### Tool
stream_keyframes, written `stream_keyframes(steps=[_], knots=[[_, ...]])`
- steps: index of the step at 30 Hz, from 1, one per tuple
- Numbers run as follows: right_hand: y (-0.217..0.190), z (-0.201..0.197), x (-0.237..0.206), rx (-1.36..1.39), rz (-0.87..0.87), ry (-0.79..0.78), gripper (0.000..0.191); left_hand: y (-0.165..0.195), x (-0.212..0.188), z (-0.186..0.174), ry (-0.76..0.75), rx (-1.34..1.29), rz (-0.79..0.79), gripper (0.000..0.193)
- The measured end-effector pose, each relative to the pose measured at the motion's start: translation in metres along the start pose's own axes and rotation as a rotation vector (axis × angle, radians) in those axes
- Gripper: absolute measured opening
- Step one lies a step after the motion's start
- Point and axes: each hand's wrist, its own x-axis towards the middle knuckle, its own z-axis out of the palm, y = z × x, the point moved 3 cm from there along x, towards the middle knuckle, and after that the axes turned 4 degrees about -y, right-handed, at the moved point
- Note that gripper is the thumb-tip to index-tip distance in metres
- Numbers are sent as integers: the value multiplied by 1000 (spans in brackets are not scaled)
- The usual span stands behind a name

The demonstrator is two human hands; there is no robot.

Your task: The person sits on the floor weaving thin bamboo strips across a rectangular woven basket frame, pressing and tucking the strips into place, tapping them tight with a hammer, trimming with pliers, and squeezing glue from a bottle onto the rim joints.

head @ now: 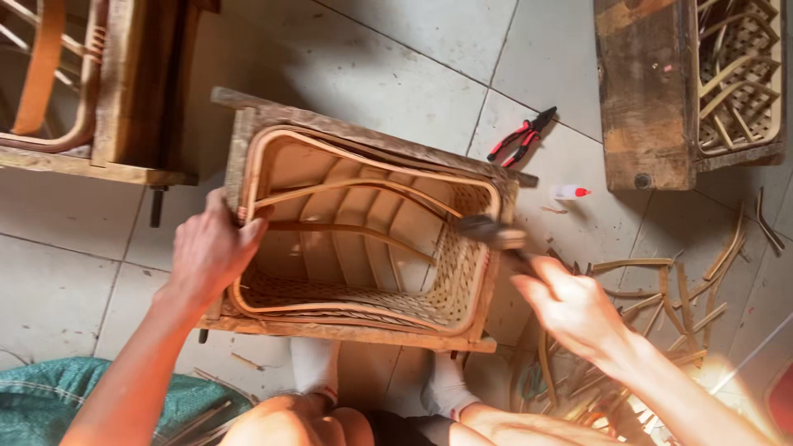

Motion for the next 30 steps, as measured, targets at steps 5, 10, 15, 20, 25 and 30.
stream_keyframes(steps=[5,10,15,20,25,30], knots=[[92,49,-24,225,-12,341,21,68,-62,20,558,239,747,71],[112,98,-17,379,-3,306,32,105,-108,116,-243,183,1108,93],[98,72,7,382,-132,306,24,89,-108,140,-190,220,1099,65],[75,45,43,441,-164,312,22,88,-108,144,-147,229,1137,65],[62,16,73,404,-105,246,28,85,-109,147,-62,219,1185,65],[89,41,66,458,-106,412,32,88,-112,141,-133,264,1131,61]])
